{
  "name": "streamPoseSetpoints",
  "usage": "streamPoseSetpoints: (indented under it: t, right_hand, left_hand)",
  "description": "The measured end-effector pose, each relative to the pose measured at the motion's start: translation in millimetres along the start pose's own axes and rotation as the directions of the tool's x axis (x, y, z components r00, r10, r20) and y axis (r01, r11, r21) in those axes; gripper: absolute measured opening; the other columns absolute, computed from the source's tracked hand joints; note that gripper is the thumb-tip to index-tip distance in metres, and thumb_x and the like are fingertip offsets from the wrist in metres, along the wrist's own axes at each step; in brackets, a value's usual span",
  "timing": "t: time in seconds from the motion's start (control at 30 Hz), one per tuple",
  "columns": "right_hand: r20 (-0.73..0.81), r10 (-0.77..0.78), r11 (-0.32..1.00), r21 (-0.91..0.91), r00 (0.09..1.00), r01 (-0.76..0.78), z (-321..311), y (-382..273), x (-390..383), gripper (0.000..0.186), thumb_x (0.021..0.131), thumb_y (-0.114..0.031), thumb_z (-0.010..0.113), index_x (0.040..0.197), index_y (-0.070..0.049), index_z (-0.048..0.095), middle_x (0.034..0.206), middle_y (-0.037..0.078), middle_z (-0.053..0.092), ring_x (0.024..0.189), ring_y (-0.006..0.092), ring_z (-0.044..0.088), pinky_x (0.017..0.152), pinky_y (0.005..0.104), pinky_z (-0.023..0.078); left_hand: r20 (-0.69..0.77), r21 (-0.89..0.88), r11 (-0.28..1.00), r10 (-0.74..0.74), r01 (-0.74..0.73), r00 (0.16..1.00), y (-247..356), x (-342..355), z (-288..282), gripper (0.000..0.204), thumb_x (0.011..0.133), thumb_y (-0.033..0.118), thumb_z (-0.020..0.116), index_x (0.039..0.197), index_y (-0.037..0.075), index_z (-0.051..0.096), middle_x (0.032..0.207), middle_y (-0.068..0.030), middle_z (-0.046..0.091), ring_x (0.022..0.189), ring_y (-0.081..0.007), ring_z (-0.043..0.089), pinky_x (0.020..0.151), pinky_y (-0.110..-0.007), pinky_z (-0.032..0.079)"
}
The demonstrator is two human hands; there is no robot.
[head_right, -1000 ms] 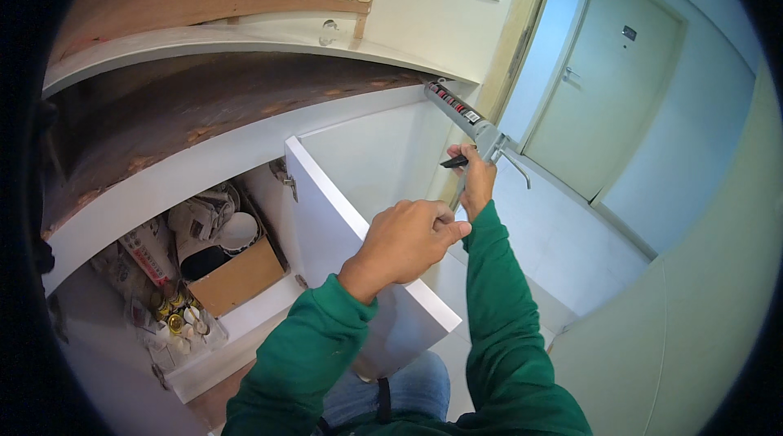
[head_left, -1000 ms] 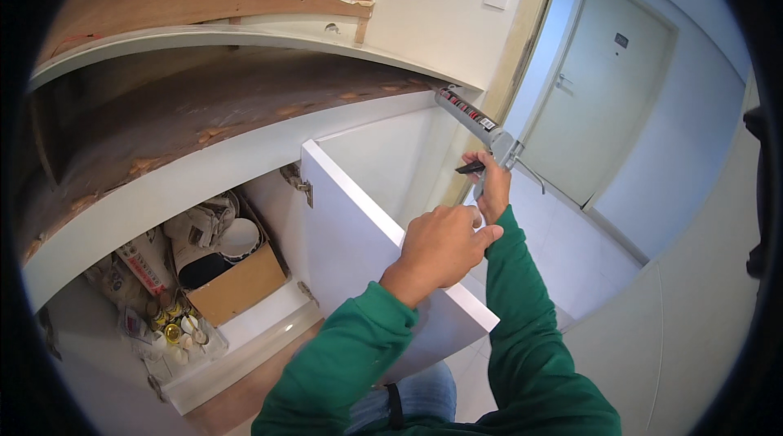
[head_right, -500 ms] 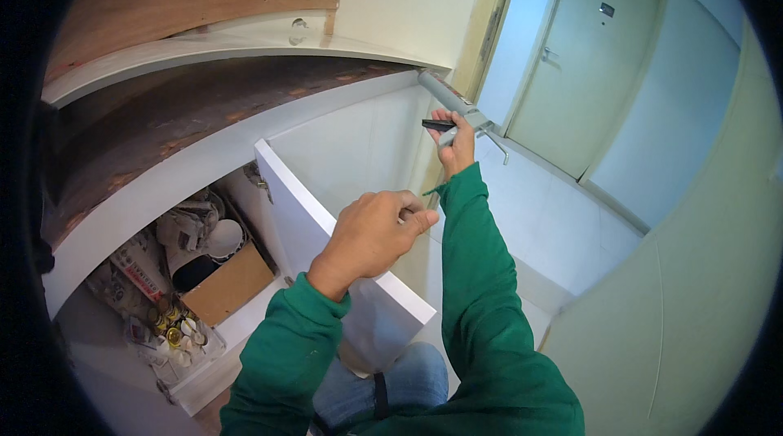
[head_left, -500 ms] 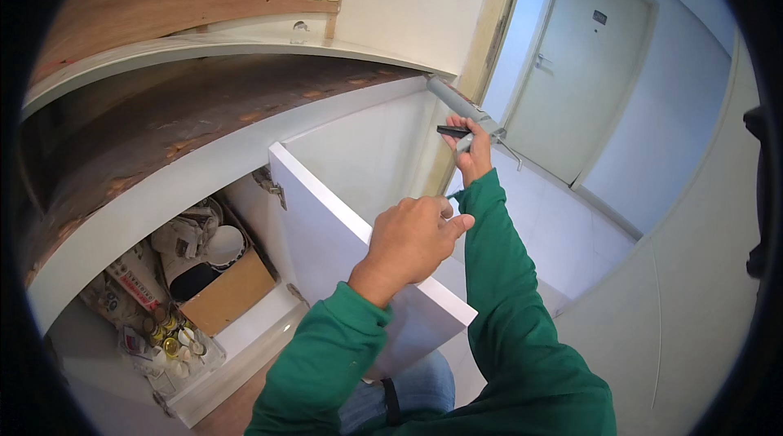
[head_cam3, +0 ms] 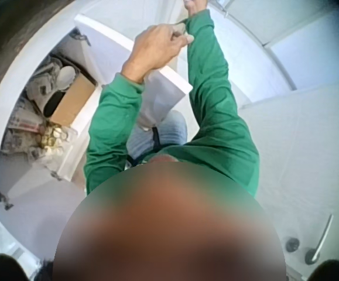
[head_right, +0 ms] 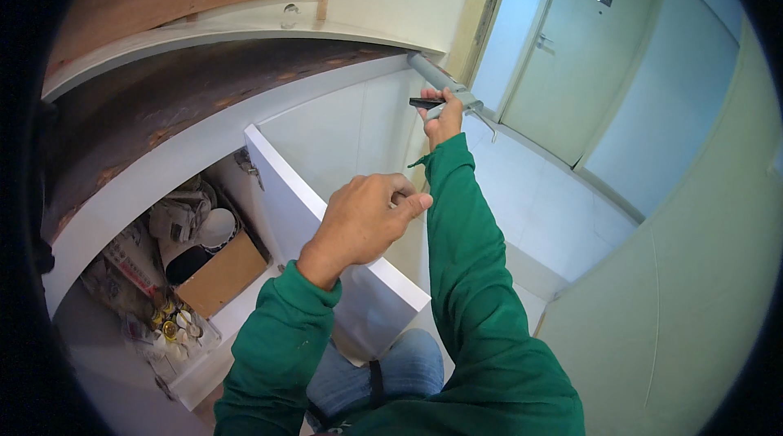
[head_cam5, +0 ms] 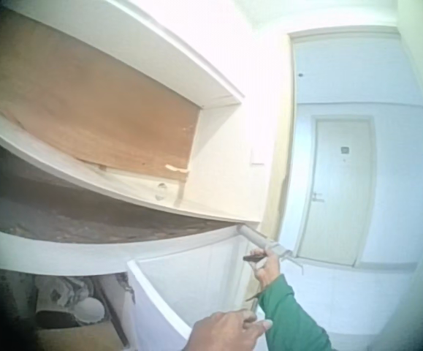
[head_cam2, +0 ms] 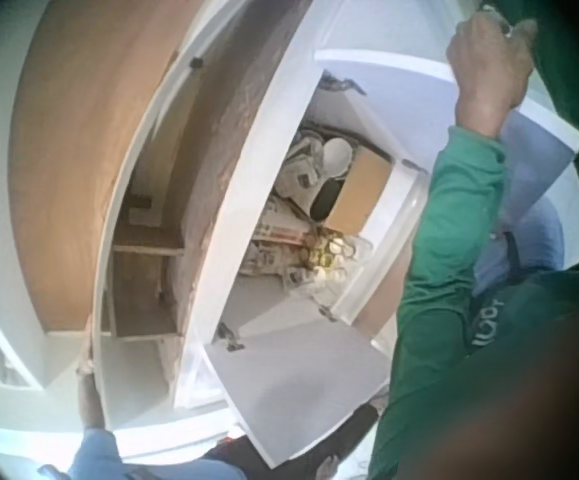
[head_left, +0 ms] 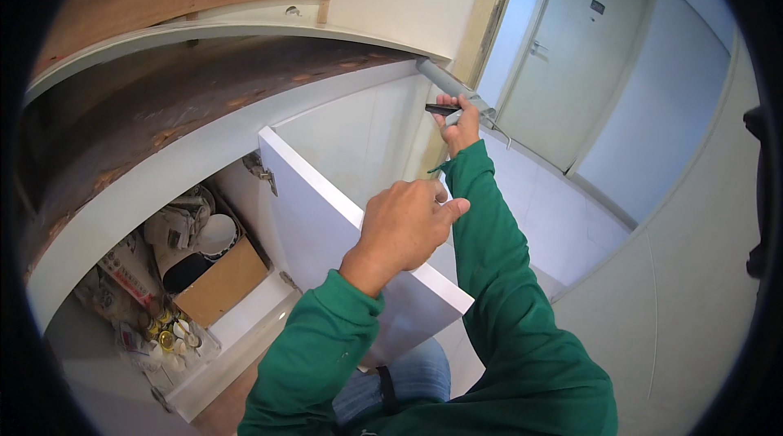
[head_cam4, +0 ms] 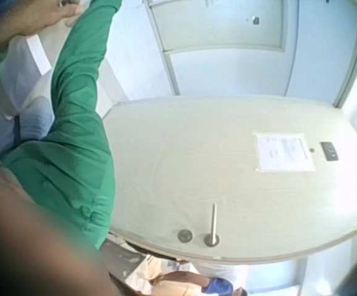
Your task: The person prepares a caulking gun by inserting a sealant tube, puncturing the seal, and attaching the nozzle. They then apply sealant along the top edge of a curved cabinet interior.
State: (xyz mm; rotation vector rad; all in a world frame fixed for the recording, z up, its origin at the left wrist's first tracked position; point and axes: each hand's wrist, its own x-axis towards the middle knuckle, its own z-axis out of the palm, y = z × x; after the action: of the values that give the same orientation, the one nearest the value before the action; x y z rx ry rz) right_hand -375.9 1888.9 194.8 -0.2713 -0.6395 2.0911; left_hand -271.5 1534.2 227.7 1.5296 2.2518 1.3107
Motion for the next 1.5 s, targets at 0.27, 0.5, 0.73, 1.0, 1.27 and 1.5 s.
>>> streamPoseSetpoints:
  t: [0.27,0.5,0.73,1.0,1.27,1.5]
  right_hand:
    - [-0.119,-0.047,0.996,-0.080,0.992,0.037,18,10,-11,0.021,0.102,-0.019,0.055,0.084,-0.014,0.045,0.070,0.002,0.049,0.059,0.0203,0.051,0.066,0.0447,0.052]
    - [-0.061,-0.040,0.988,-0.151,0.997,0.030,11,14,-18,0.014,0.096,-0.014,0.053,0.087,-0.013,0.043,0.067,0.001,0.042,0.052,0.0178,0.042,0.057,0.0419,0.044]
    - [-0.059,-0.056,0.972,-0.229,0.997,0.041,3,15,-13,0.010,0.095,-0.013,0.055,0.092,-0.011,0.046,0.071,0.002,0.041,0.051,0.0173,0.040,0.056,0.0442,0.044]
    - [0.192,0.009,0.966,-0.255,0.981,0.041,-16,9,-12,0.015,0.100,-0.014,0.055,0.109,-0.002,0.056,0.107,0.015,0.067,0.104,0.0325,0.068,0.096,0.0596,0.053]
    - [-0.029,0.087,0.969,0.235,0.996,-0.077,-15,18,10,0.016,0.106,-0.017,0.049,0.103,-0.003,0.057,0.094,0.011,0.062,0.088,0.0301,0.065,0.098,0.0644,0.054]
    - [-0.118,0.055,0.989,0.144,0.991,-0.037,-6,12,13,0.021,0.107,-0.020,0.048,0.088,-0.011,0.045,0.072,0.006,0.050,0.062,0.0238,0.054,0.080,0.0601,0.058]
  left_hand:
    - [-0.024,0.007,1.000,0.025,-0.025,0.999,-5,-5,-2,0.040,0.099,0.040,0.070,0.096,0.002,0.080,0.087,-0.0203,0.075,0.087,-0.0420,0.072,0.080,-0.049,0.054]
    - [-0.127,-0.023,0.994,0.099,-0.103,0.987,-10,-6,3,0.045,0.098,0.041,0.073,0.080,-0.001,0.076,0.071,-0.0208,0.071,0.073,-0.0405,0.072,0.071,-0.050,0.056]
    - [-0.060,-0.052,0.998,0.038,-0.041,0.997,-5,-9,-3,0.046,0.098,0.043,0.073,0.080,0.001,0.076,0.068,-0.0194,0.070,0.071,-0.0393,0.072,0.071,-0.050,0.056]
    - [-0.109,-0.019,0.998,0.062,-0.065,0.992,-5,-10,-2,0.046,0.097,0.042,0.073,0.079,0.001,0.076,0.068,-0.0193,0.070,0.072,-0.0398,0.071,0.073,-0.050,0.055]
    - [-0.039,-0.006,1.000,-0.014,0.014,0.999,1,-11,-5,0.045,0.097,0.043,0.071,0.095,0.000,0.081,0.084,-0.0239,0.074,0.083,-0.0421,0.072,0.079,-0.047,0.055]
    - [-0.107,0.065,0.998,0.022,-0.015,0.994,-5,-9,-2,0.046,0.097,0.042,0.071,0.090,-0.002,0.078,0.079,-0.0248,0.072,0.079,-0.0428,0.071,0.077,-0.049,0.055]
